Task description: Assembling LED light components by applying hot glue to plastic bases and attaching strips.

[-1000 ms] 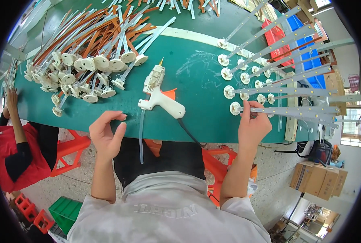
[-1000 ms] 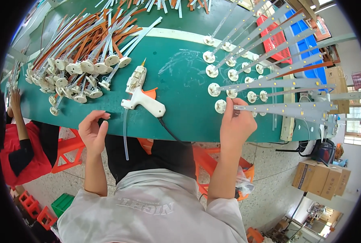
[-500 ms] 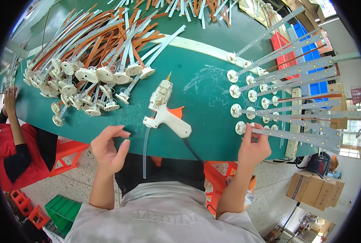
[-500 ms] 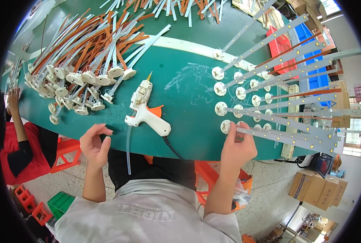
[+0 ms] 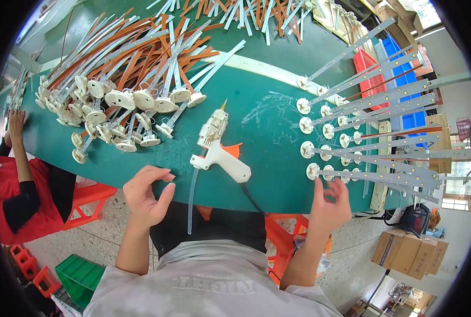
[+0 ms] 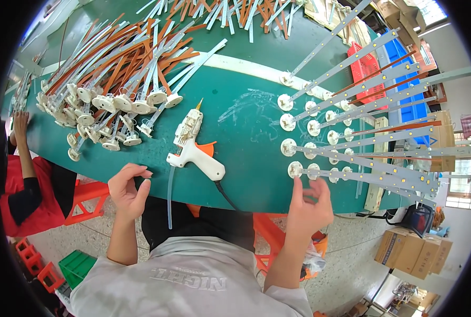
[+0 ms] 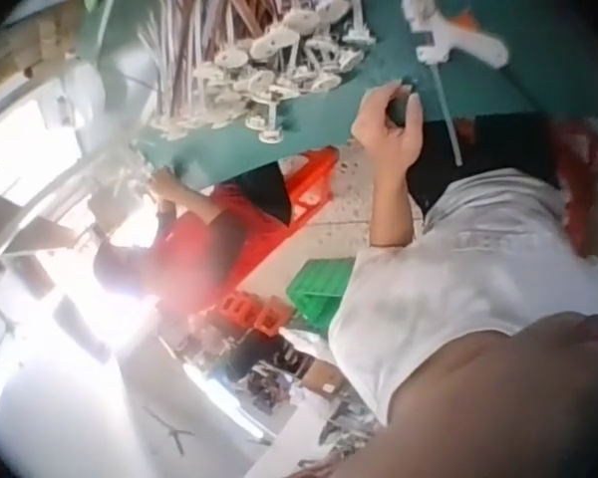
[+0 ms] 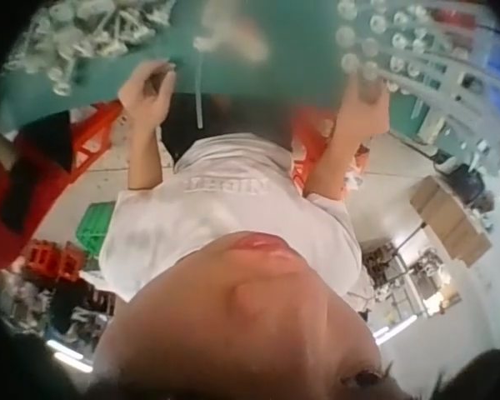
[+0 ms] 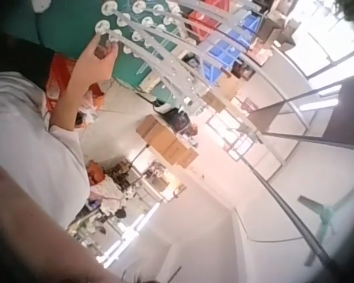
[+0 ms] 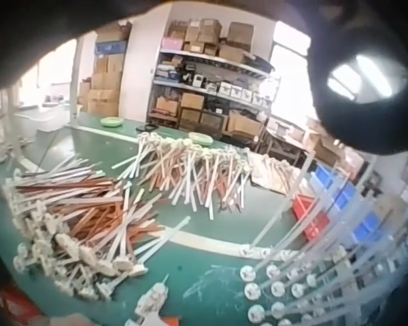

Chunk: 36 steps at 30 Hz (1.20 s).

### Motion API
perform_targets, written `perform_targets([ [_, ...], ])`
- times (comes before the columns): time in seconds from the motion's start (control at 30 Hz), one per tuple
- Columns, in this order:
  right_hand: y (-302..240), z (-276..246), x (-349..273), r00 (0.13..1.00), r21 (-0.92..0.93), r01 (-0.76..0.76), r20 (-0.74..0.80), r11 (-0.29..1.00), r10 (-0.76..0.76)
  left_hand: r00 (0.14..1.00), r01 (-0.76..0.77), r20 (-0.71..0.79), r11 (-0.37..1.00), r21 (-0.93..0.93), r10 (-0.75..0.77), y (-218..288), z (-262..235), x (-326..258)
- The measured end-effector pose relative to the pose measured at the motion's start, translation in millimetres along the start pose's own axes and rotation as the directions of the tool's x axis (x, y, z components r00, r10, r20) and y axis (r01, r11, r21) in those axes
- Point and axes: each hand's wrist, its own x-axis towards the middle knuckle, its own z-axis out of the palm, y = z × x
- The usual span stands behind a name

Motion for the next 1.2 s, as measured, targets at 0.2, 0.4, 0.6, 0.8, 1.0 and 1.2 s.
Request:
perform_targets([
  [0.2, 49.0, -20.3, -40.5, 0.922, -0.053, 0.387, 0.023, 0.921, -0.386, 0.999, -0.048, 0.028, 0.994, 0.097, 0.045, 13.7, -6.6, 10.7],
  [0.4, 59.0, 10.4, -27.0, 0.807, 0.137, 0.573, 0.077, 0.808, -0.585, 0.984, -0.173, 0.044, 0.862, 0.476, 0.173, -0.3, -12.4, 26.0],
  [0.6, 54.1, 13.8, -21.4, 0.828, 0.056, 0.509, 0.242, 0.859, -0.506, 0.99, -0.127, 0.112, 0.846, 0.518, 0.08, -7.3, -7.0, 26.7],
  [0.8, 66.0, 10.6, -28.0, 0.833, 0.038, 0.501, 0.25, 0.864, -0.494, 0.986, -0.075, 0.163, 0.798, 0.598, -0.03, -6.9, -11.7, 21.4],
  [1.0, 61.9, 13.5, -23.4, 0.824, 0.054, 0.492, 0.291, 0.869, -0.485, 0.988, -0.018, 0.132, 0.779, 0.627, -0.084, -5.2, -3.7, 26.4],
  [1.2, 59.7, 11.2, -24.9, 0.825, 0.059, 0.489, 0.292, 0.87, -0.483, 0.987, -0.02, 0.137, 0.77, 0.638, -0.088, -2.3, -2.9, 28.5],
])
